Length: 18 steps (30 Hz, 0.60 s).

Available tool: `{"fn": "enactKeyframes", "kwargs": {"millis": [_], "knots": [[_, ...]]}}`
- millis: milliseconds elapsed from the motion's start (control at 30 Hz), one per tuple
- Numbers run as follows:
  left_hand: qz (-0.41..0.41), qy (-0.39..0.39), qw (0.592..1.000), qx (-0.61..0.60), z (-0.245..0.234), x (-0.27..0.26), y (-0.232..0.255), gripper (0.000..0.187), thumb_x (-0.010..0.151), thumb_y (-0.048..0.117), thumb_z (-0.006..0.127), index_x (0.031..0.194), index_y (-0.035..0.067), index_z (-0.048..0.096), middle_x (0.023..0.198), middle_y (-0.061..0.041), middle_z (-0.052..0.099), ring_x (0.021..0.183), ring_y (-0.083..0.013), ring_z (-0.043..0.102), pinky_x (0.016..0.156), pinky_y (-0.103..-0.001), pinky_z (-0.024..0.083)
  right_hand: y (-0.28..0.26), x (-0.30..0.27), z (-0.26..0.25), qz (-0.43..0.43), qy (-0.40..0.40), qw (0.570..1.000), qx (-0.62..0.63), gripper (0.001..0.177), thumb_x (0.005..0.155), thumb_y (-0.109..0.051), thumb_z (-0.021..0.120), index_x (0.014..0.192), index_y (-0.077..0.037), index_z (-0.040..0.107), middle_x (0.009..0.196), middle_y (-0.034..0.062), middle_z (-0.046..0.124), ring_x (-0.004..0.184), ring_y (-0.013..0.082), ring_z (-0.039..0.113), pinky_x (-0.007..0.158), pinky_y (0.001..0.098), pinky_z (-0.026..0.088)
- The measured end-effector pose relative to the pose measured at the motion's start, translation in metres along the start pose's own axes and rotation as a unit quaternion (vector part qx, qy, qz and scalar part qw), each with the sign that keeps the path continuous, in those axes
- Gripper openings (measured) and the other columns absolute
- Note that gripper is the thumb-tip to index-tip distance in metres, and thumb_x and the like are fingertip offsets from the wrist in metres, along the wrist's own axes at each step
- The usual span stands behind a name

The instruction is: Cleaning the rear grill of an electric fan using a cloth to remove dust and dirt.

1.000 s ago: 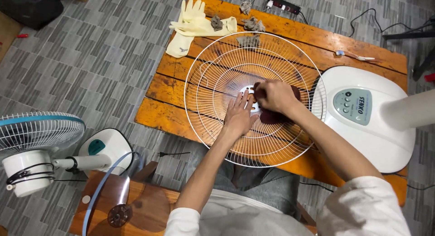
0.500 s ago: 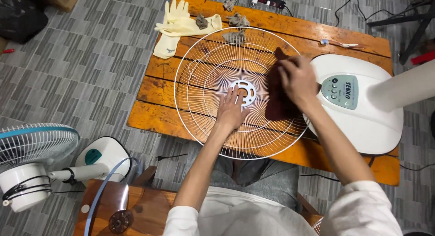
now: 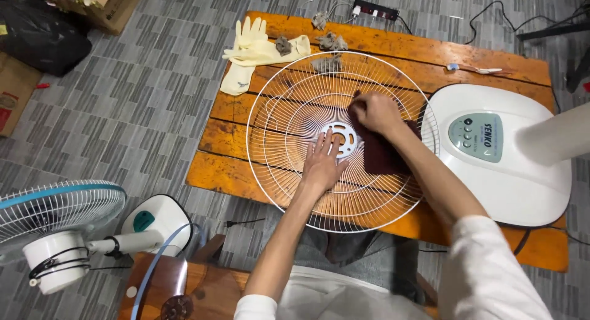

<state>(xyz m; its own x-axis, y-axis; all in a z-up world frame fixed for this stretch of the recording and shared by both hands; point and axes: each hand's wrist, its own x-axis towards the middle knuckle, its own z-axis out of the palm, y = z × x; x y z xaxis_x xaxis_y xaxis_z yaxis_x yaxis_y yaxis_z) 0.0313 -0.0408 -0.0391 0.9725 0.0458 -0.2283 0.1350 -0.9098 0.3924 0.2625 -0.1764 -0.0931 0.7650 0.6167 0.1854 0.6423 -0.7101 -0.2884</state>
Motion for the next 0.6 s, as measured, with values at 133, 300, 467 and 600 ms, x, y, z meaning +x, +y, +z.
{"fn": "enactKeyframes", "kwargs": {"millis": [133,300,467,600], "knots": [[0.001,0.016,1.000,-0.008,0.000,0.003,-0.001,0.075,0.100,0.050,0.050,0.160,0.009,0.030,0.170,-0.016,0.016,0.157,-0.0353,0.014,0.125,-0.056,0.014,-0.008,0.015,0.011,-0.004,0.021,0.998,-0.067,0.022,0.086,-0.032,0.075,0.104,-0.020,0.079,0.095,0.0105,0.074,0.095,0.0344,0.074,0.081,0.0462,0.060],[0.000,-0.001,1.000,0.005,0.000,-0.003,-0.001,0.075,0.101,0.051,0.047,0.161,0.009,0.027,0.171,-0.015,0.013,0.158,-0.0345,0.010,0.125,-0.055,0.012,0.001,0.024,-0.004,-0.030,0.034,0.998,-0.040,0.019,0.090,-0.030,0.074,0.106,-0.019,0.078,0.093,0.0102,0.074,0.094,0.0336,0.073,0.083,0.0458,0.059],[-0.005,-0.004,1.000,-0.007,0.002,0.001,-0.001,0.076,0.101,0.051,0.046,0.161,0.010,0.027,0.171,-0.015,0.013,0.158,-0.0346,0.009,0.125,-0.056,0.011,-0.048,0.043,-0.005,-0.115,0.084,0.988,-0.058,0.018,0.093,-0.031,0.074,0.106,-0.019,0.075,0.093,0.0071,0.071,0.094,0.0298,0.072,0.084,0.0416,0.058],[-0.007,-0.003,1.000,-0.008,-0.004,-0.002,0.001,0.076,0.101,0.050,0.048,0.161,0.010,0.027,0.171,-0.015,0.014,0.158,-0.0349,0.011,0.126,-0.055,0.012,-0.058,0.050,0.004,-0.071,0.013,0.997,-0.040,0.026,0.091,-0.034,0.074,0.109,-0.016,0.076,0.096,0.0107,0.072,0.094,0.0354,0.072,0.082,0.0467,0.059]]}}
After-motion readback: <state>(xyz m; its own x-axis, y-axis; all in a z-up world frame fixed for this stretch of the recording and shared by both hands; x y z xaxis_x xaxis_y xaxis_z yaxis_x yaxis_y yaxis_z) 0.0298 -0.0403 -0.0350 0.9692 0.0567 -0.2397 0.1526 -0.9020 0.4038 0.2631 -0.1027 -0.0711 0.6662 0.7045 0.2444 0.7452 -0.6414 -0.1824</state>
